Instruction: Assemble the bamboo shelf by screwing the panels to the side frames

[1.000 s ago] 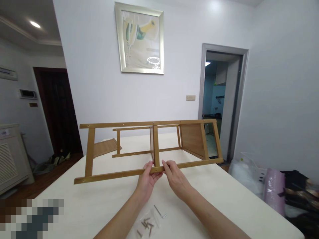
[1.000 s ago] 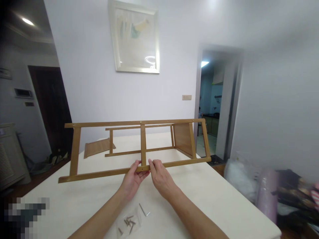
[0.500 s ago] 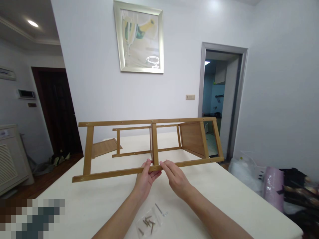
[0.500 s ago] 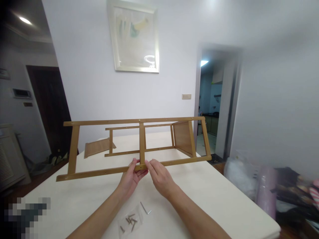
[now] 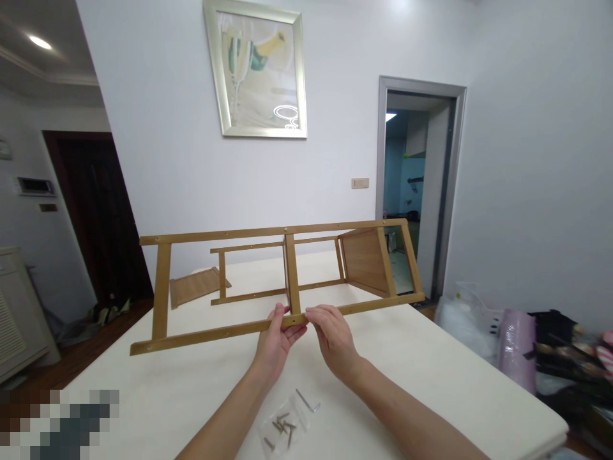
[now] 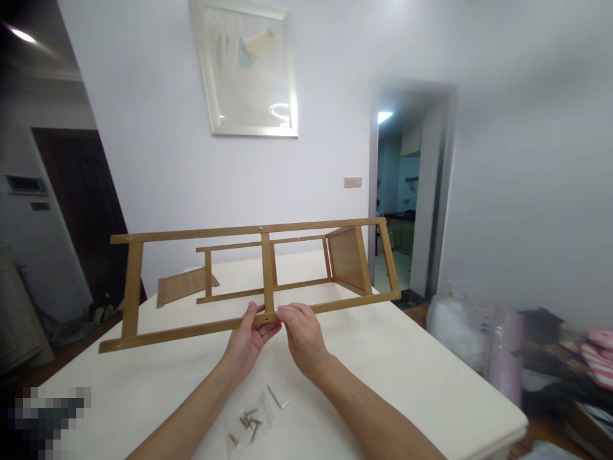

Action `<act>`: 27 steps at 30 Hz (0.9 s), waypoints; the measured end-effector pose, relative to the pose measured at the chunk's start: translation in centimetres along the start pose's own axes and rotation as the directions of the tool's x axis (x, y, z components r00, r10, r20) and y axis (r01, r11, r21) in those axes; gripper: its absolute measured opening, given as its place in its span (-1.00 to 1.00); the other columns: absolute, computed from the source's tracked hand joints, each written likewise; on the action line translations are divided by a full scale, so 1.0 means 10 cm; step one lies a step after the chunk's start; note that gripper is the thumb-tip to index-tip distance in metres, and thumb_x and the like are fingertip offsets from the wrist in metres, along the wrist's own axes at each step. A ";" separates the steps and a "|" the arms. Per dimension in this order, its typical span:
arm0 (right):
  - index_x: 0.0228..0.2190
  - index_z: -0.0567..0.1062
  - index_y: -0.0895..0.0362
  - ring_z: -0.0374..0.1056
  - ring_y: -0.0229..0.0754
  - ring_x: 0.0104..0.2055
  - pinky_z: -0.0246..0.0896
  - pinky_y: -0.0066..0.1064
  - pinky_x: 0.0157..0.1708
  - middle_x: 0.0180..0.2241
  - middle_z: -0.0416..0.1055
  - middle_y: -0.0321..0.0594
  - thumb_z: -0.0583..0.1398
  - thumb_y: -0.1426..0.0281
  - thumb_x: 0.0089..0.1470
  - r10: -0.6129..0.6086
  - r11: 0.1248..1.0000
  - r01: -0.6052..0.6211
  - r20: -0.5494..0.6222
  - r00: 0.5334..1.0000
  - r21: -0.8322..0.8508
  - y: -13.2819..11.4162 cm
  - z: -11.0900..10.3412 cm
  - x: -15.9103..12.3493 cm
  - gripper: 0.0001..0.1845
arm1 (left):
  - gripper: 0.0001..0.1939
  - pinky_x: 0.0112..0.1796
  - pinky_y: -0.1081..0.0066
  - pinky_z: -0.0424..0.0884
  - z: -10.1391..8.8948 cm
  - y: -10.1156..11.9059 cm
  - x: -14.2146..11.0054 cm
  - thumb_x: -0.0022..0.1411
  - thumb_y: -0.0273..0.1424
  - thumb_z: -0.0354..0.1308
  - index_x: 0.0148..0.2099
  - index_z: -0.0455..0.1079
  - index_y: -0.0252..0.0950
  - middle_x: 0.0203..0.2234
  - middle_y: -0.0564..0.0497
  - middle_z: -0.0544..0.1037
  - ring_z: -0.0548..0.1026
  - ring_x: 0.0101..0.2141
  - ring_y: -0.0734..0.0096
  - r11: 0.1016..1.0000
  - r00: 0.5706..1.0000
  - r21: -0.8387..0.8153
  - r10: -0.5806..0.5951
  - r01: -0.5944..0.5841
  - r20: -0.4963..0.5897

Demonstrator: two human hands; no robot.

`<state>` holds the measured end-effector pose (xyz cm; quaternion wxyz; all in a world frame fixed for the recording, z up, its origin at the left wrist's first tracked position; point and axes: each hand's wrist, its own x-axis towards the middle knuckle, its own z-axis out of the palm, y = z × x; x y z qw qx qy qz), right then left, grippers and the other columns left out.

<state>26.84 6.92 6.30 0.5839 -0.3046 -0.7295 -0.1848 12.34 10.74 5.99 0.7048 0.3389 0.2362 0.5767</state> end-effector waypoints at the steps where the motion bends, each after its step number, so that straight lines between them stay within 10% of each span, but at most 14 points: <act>1: -0.09 0.44 0.05 0.41 -0.14 -0.18 0.39 -0.19 -0.18 -0.23 0.53 -0.17 0.09 0.55 0.23 0.001 1.000 -0.001 -0.001 1.000 0.006 -0.01 0.01 0.00 -0.73 | -0.62 -0.12 0.15 0.51 0.00 0.00 0.00 0.19 -0.12 0.22 -0.12 0.35 -0.32 -0.33 -0.14 0.63 0.62 -0.31 0.25 1.000 1.000 0.001 0.005 -0.005 0.002; 27: -0.29 0.47 0.08 0.37 -0.22 -0.37 0.28 -0.30 -0.33 -0.39 0.54 -0.25 0.21 0.52 0.15 -0.013 0.996 0.013 0.002 1.000 0.086 -0.01 0.17 -0.04 -0.89 | -0.48 -0.35 0.41 0.52 0.13 0.01 -0.06 0.16 0.05 0.14 -0.13 0.32 -0.33 -0.49 -0.08 0.58 0.54 -0.51 0.43 1.000 0.989 0.020 0.022 -0.019 -0.147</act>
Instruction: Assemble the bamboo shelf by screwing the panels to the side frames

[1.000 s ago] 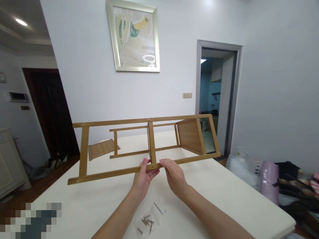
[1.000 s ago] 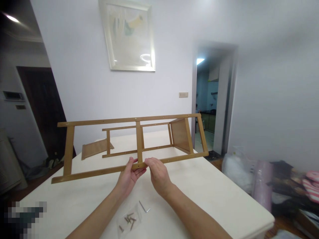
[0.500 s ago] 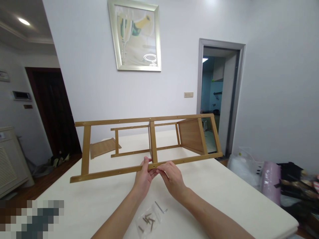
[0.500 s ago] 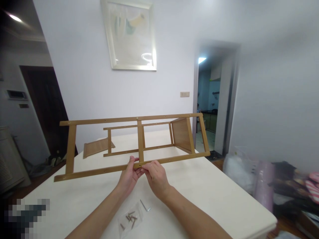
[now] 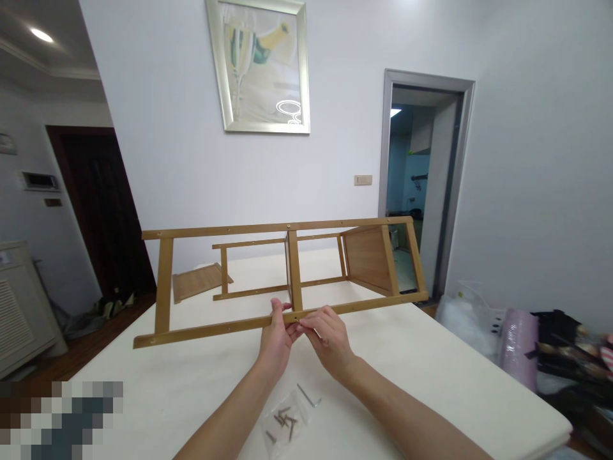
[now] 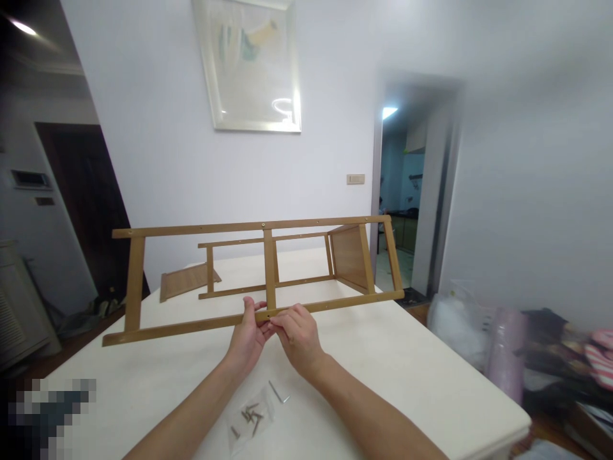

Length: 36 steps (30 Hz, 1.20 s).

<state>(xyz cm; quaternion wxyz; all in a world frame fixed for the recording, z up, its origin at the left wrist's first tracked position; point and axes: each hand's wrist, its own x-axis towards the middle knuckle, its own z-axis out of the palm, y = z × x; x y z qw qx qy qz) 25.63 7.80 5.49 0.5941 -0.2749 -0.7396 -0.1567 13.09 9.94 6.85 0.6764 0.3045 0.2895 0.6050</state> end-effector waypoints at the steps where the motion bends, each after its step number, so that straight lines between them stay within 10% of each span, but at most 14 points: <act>1: -0.29 0.48 0.07 0.37 -0.22 -0.37 0.28 -0.30 -0.33 -0.39 0.54 -0.25 0.21 0.51 0.15 -0.002 1.000 0.002 0.000 1.000 -0.003 0.00 0.00 0.00 -0.90 | -0.48 -0.35 0.41 0.52 0.00 0.00 0.00 0.15 0.06 0.14 -0.13 0.32 -0.33 -0.49 -0.08 0.57 0.55 -0.50 0.42 1.000 1.000 0.001 -0.001 0.001 -0.001; 17: -0.29 0.50 0.09 0.29 -0.22 -0.37 0.22 -0.33 -0.38 -0.39 0.51 -0.24 0.20 0.51 0.16 -0.013 0.984 0.018 0.026 1.000 -0.178 -0.07 0.00 0.08 -0.89 | -0.45 -0.32 0.31 0.53 0.03 0.00 -0.04 0.12 0.07 0.16 -0.14 0.35 -0.34 -0.48 -0.11 0.58 0.57 -0.44 0.32 1.000 1.000 0.005 0.002 -0.002 0.015; 36: -0.46 0.30 0.13 0.04 -0.17 -0.43 -0.13 -0.32 -0.41 -0.46 0.23 -0.20 0.00 0.60 0.13 -0.059 0.808 0.307 0.450 0.891 -0.502 -0.13 -0.05 0.01 -0.80 | -0.40 -0.31 0.37 0.46 -0.11 -0.20 0.01 0.05 0.12 0.20 -0.13 0.38 -0.31 -0.44 -0.08 0.61 0.59 -0.37 0.29 0.999 0.998 -0.015 -0.029 0.030 0.048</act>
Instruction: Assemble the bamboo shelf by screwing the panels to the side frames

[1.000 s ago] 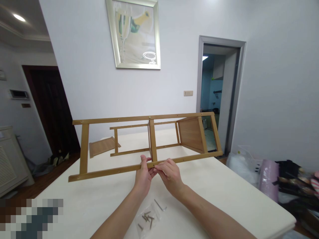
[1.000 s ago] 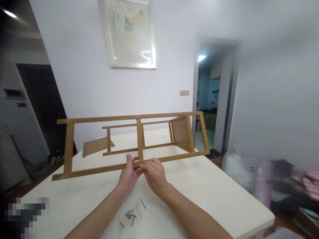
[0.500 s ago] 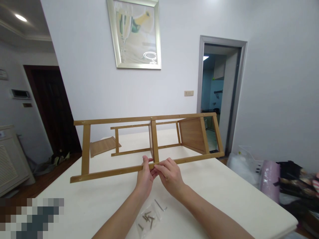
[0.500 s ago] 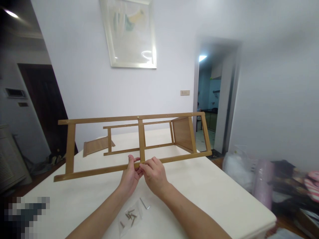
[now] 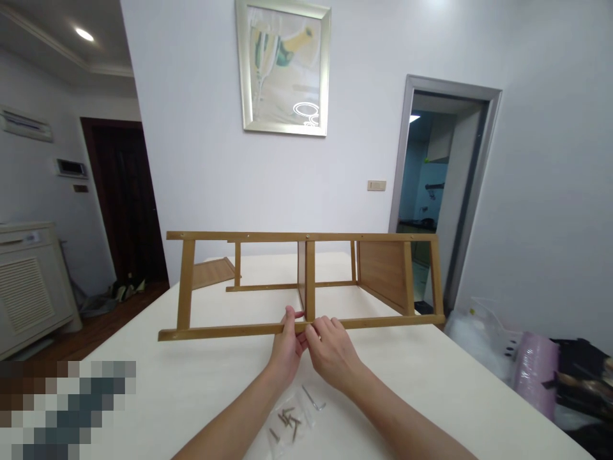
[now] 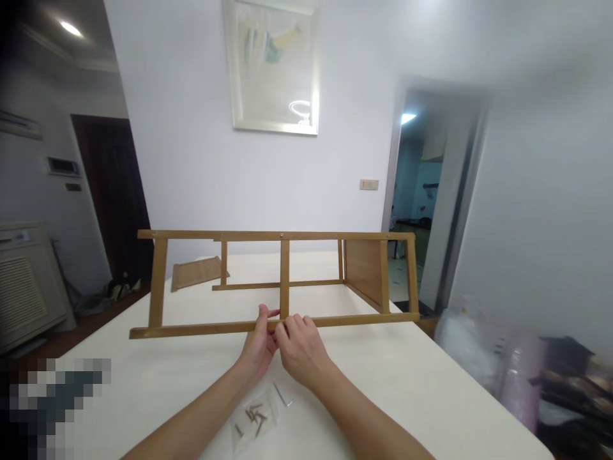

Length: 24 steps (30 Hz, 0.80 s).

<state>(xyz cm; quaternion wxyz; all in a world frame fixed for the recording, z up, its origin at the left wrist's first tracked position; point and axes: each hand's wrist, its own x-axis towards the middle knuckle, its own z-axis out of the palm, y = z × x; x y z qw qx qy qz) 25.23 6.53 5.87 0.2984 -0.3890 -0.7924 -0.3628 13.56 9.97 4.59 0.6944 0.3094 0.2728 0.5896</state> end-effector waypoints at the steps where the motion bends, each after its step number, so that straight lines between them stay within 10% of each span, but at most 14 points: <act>1: -0.44 0.30 0.13 0.04 -0.16 -0.43 -0.14 -0.32 -0.41 -0.45 0.23 -0.19 0.00 0.61 0.12 -0.013 1.000 0.014 0.024 1.000 -0.022 -0.01 0.00 -0.01 -0.81 | -0.40 -0.32 0.38 0.45 -0.02 -0.02 0.01 0.04 0.12 0.20 -0.13 0.38 -0.31 -0.44 -0.08 0.61 0.59 -0.37 0.29 1.000 1.000 -0.007 -0.005 0.005 0.000; 16: -0.39 0.28 0.12 0.14 -0.10 -0.41 -0.07 -0.26 -0.37 -0.44 0.27 -0.18 0.08 0.61 0.04 -0.026 0.989 0.050 0.170 0.985 -0.140 -0.10 0.07 -0.07 -0.85 | -0.42 -0.36 0.41 0.39 -0.11 -0.09 0.07 0.00 0.11 0.23 -0.16 0.34 -0.28 -0.48 -0.02 0.59 0.55 -0.47 0.36 0.999 0.999 -0.022 -0.039 0.040 0.016; 24: -0.41 0.26 0.11 0.10 -0.13 -0.46 -0.08 -0.29 -0.40 -0.47 0.23 -0.22 -0.02 0.60 0.18 0.018 0.996 -0.013 0.054 0.998 -0.092 -0.07 0.09 -0.08 -0.81 | -0.42 -0.45 0.48 0.32 -0.10 -0.08 0.08 -0.02 0.12 0.24 -0.18 0.32 -0.26 -0.58 0.09 0.51 0.41 -0.62 0.52 0.999 0.999 -0.027 -0.035 0.036 0.015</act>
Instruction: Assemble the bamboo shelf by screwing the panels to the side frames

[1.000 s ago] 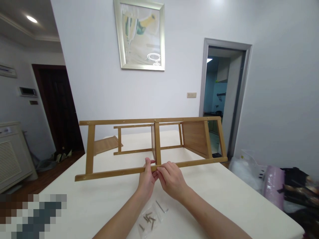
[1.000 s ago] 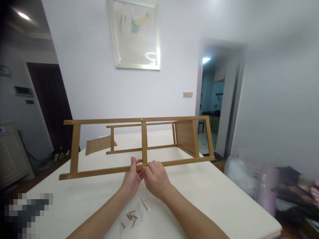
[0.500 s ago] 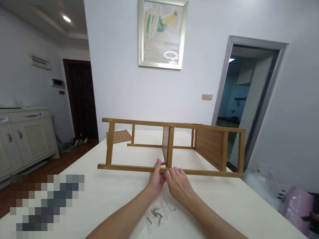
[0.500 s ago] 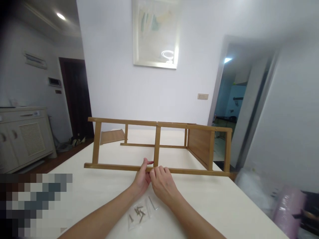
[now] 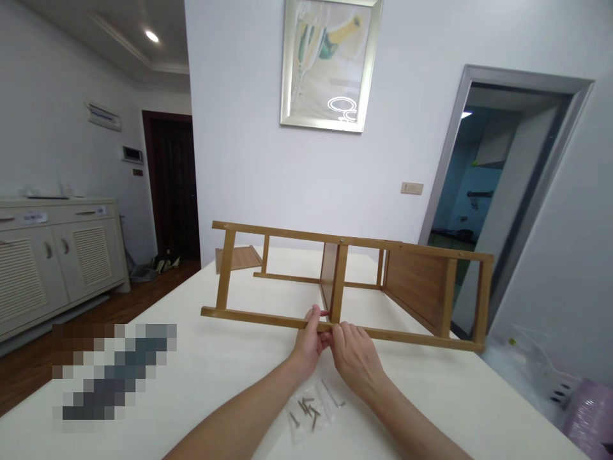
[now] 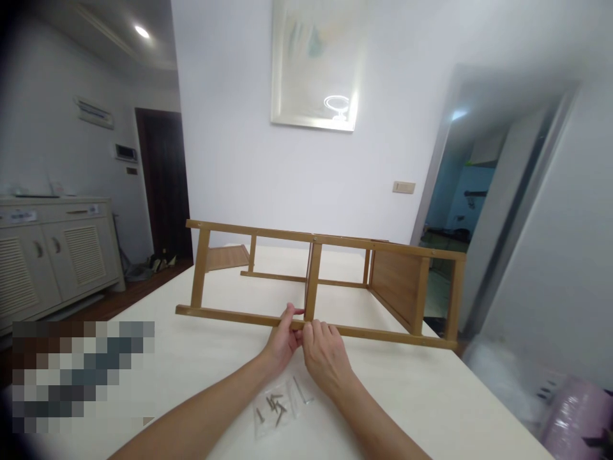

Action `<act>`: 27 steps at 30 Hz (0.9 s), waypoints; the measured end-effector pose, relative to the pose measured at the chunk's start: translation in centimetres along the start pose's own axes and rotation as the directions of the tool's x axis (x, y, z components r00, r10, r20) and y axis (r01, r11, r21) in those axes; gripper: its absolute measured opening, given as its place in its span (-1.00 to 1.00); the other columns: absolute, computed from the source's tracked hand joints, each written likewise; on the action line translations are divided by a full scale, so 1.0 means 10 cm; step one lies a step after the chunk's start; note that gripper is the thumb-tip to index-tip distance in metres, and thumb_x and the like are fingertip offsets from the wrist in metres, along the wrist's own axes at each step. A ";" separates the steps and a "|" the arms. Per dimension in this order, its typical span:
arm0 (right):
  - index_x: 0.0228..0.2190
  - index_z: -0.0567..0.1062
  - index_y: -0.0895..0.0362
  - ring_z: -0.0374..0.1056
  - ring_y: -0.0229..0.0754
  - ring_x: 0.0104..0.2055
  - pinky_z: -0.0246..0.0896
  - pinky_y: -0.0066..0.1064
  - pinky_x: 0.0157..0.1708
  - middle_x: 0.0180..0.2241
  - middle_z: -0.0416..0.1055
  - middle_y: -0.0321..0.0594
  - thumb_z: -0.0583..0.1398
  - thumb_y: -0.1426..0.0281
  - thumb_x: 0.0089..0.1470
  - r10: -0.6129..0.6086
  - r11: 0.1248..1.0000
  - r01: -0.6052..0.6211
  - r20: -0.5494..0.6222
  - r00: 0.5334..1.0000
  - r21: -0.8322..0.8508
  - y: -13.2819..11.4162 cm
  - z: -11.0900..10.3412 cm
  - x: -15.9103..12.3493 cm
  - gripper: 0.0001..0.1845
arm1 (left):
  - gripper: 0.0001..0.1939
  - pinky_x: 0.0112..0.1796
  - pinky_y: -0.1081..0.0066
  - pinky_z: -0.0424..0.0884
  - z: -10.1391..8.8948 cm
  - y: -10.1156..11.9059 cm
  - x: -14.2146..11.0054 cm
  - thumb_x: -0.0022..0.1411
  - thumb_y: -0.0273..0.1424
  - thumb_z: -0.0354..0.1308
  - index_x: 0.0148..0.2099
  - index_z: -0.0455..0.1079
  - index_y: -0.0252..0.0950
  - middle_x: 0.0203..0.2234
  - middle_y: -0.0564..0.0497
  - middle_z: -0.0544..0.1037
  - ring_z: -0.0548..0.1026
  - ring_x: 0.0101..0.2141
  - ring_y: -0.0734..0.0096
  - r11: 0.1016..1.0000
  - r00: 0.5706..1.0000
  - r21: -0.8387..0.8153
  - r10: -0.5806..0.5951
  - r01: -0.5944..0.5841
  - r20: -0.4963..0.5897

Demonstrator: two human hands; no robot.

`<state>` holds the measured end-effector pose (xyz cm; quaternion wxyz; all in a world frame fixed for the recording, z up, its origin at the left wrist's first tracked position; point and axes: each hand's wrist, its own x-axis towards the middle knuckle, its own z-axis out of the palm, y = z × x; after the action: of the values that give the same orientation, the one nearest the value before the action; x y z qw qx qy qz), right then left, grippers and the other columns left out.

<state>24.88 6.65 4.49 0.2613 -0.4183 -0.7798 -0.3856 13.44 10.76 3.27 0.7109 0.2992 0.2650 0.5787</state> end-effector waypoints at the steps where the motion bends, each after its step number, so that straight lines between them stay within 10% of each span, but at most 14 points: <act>1: -0.42 0.26 0.11 0.10 -0.14 -0.46 -0.08 -0.30 -0.40 -0.47 0.22 -0.22 -0.04 0.60 0.19 0.001 1.000 -0.001 -0.010 1.000 0.006 0.00 0.00 0.00 -0.79 | -0.42 -0.44 0.46 0.33 0.00 0.00 0.00 -0.02 0.12 0.25 -0.19 0.32 -0.26 -0.56 0.08 0.52 0.42 -0.61 0.52 1.000 1.000 0.000 0.001 -0.001 0.000; 20: -0.47 0.27 0.10 0.15 -0.15 -0.47 -0.13 -0.30 -0.43 -0.52 0.26 -0.23 0.07 0.54 0.19 0.042 0.999 -0.040 0.042 0.998 -0.036 0.04 -0.01 0.02 -0.80 | -0.43 -0.47 0.52 0.30 0.01 0.01 -0.02 -0.03 0.10 0.27 -0.21 0.34 -0.26 -0.72 0.25 0.28 0.27 -0.67 0.63 1.000 1.000 -0.006 -0.007 0.007 0.010; 27: -0.45 0.27 0.11 0.21 -0.21 -0.51 -0.08 -0.35 -0.43 -0.53 0.31 -0.26 0.03 0.25 0.30 0.103 0.994 -0.103 -0.019 0.994 0.038 0.07 0.01 -0.04 -0.70 | -0.42 -0.47 0.48 0.35 0.03 0.03 -0.05 -0.03 0.09 0.27 -0.19 0.35 -0.29 -0.55 0.03 0.53 0.45 -0.57 0.48 1.000 1.000 0.016 0.020 -0.021 0.016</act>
<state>25.69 6.79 4.44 0.2966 -0.4490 -0.7614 -0.3615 13.36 10.32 3.68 0.7047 0.3121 0.2607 0.5814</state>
